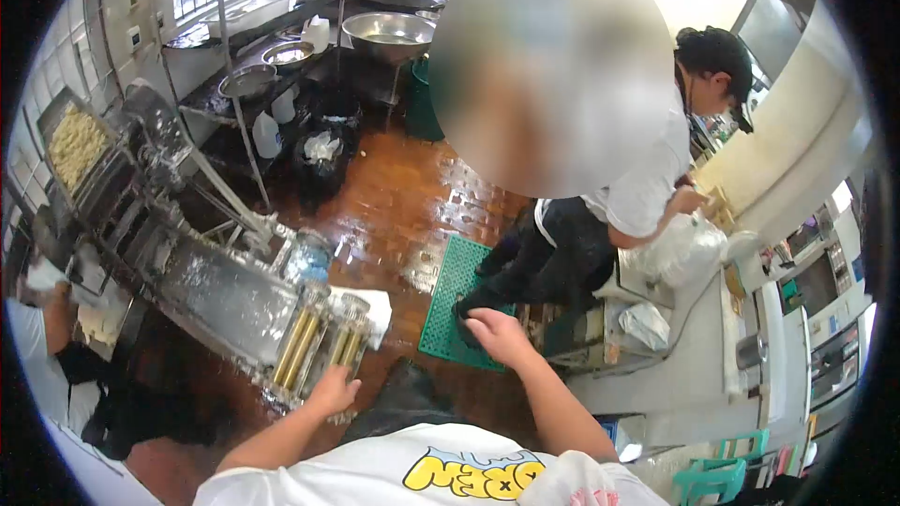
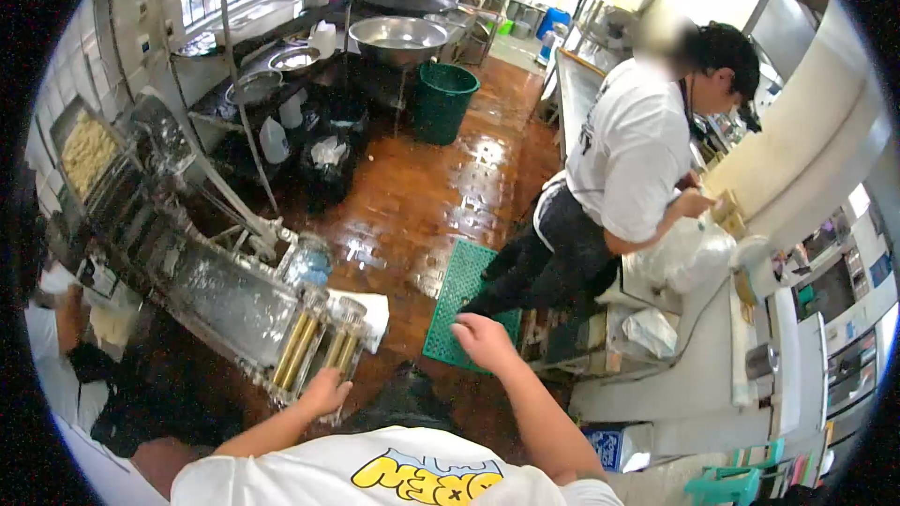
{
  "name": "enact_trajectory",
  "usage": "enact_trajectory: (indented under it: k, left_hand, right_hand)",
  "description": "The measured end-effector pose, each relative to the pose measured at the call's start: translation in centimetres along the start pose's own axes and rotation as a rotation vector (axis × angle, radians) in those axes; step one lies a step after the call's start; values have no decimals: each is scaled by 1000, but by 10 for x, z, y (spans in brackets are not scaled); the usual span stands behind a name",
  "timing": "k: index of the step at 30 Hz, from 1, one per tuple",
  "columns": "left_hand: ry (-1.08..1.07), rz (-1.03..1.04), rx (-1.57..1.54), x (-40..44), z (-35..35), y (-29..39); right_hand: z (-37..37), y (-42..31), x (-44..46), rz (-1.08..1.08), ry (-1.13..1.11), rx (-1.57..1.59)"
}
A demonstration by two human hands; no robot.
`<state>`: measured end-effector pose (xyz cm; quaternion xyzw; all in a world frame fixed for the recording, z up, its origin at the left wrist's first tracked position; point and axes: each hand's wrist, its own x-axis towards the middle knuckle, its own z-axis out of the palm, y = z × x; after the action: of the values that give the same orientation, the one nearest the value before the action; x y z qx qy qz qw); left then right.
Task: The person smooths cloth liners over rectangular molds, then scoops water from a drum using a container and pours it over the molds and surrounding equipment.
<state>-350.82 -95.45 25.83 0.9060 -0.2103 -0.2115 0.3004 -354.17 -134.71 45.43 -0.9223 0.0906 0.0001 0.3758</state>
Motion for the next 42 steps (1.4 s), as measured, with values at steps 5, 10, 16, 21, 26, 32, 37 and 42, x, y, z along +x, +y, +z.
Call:
enact_trajectory:
  k: [5,10,16,21,26,32,37,42]
  left_hand:
    - [231,-126,-127,112,-11,21]
    - [486,-154,-181,237,-58,47]
    - [426,-42,-261,424,-129,126]
    - [401,174,-211,598,-157,194]
    - [289,189,-126,787,-170,204]
    - [181,-55,-157,976,-241,249]
    - [247,-97,-165,1141,-277,290]
    - [247,-81,-147,1330,-270,318]
  right_hand:
    - [51,-1,183,-309,-328,-2]
    - [12,8,310,-461,-611,-167]
    - [-54,87,528,-28,-105,207]
    - [-87,164,701,385,108,1043]
    - [-132,256,881,346,204,1172]
    - [-188,322,980,234,-125,759]
    - [-265,342,1053,169,-440,420]
    - [-338,409,1200,136,-237,381]
